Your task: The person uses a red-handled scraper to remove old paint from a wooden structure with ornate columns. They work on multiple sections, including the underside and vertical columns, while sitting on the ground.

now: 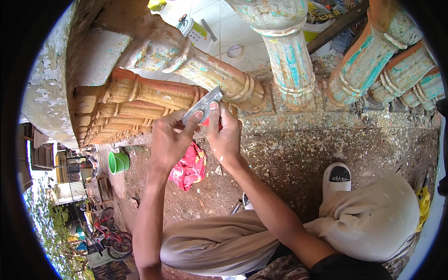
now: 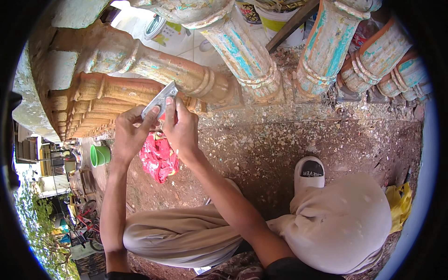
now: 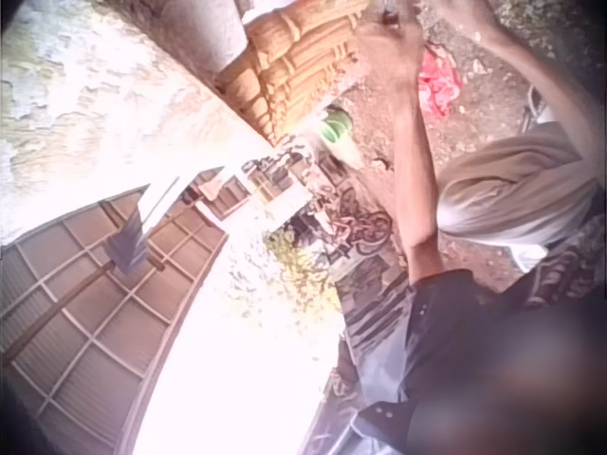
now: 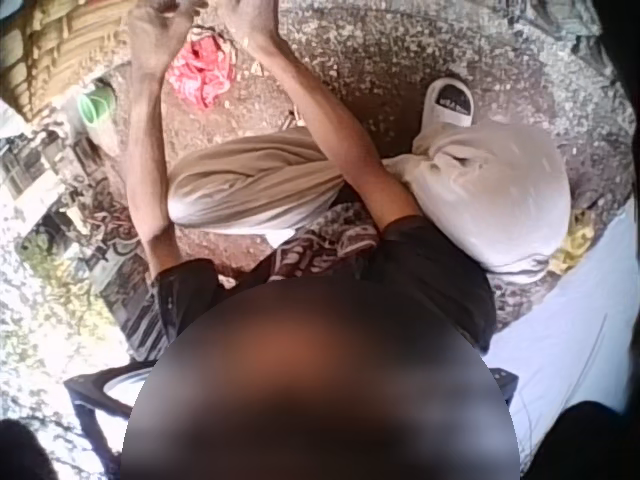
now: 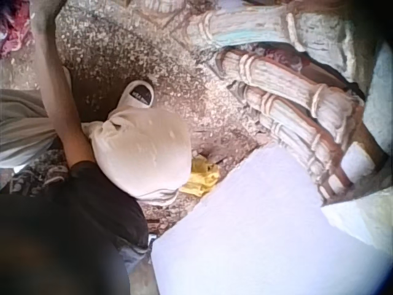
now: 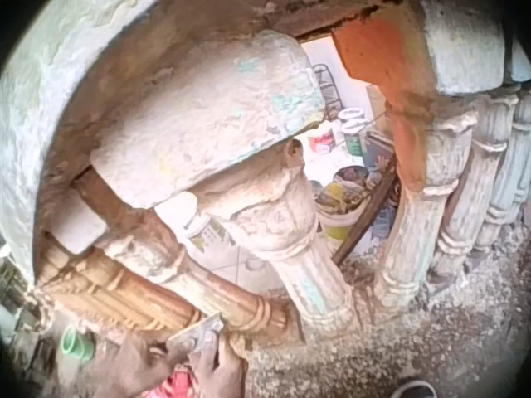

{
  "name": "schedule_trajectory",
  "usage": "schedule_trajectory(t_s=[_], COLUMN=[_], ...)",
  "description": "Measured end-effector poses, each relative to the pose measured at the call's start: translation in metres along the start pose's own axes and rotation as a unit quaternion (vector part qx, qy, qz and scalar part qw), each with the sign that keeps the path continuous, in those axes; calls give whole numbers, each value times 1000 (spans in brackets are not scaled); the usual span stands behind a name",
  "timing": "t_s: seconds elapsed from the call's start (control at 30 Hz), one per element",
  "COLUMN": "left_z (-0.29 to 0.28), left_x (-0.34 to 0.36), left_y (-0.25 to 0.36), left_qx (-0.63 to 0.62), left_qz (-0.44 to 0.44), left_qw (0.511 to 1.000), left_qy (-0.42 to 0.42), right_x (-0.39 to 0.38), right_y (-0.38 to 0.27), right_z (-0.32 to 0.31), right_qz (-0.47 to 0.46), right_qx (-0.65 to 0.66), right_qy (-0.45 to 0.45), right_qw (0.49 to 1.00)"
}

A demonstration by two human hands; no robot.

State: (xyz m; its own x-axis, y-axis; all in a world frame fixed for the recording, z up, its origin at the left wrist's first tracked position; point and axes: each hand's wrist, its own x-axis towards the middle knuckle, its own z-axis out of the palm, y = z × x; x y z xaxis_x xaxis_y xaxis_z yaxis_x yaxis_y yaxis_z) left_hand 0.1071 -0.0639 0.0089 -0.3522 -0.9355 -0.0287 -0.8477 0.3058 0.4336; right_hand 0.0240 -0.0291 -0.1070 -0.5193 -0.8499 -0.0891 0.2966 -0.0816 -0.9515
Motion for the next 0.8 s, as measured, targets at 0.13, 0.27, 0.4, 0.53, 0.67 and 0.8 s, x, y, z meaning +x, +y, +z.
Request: schedule_trajectory(t_s=[0.13,0.27,0.4,0.53,0.67,0.8], left_z=[11,-2,-29,-34,-7,22], left_x=[4,5,2,-5,-6,4], left_y=[-3,6,14,16,11,2], left_qx=[10,12,-18,-33,14,-52], left_qz=[-36,-4,-19,-6,-30,-68], left_qw=[999,999,999,999,999,992], left_qy=[-37,-38,36,38,-26,-94], right_x=[-1,3,10,16,8,3], right_y=[21,7,-24,-29,-2,29], right_z=[-4,3,15,13,-3,-23], right_qz=[-59,-90,-149,-195,-101,-85], right_qx=[34,41,58,34,39,-2], right_qy=[41,37,-20,3,26,58], right_qw=[997,994,987,980,994,995])
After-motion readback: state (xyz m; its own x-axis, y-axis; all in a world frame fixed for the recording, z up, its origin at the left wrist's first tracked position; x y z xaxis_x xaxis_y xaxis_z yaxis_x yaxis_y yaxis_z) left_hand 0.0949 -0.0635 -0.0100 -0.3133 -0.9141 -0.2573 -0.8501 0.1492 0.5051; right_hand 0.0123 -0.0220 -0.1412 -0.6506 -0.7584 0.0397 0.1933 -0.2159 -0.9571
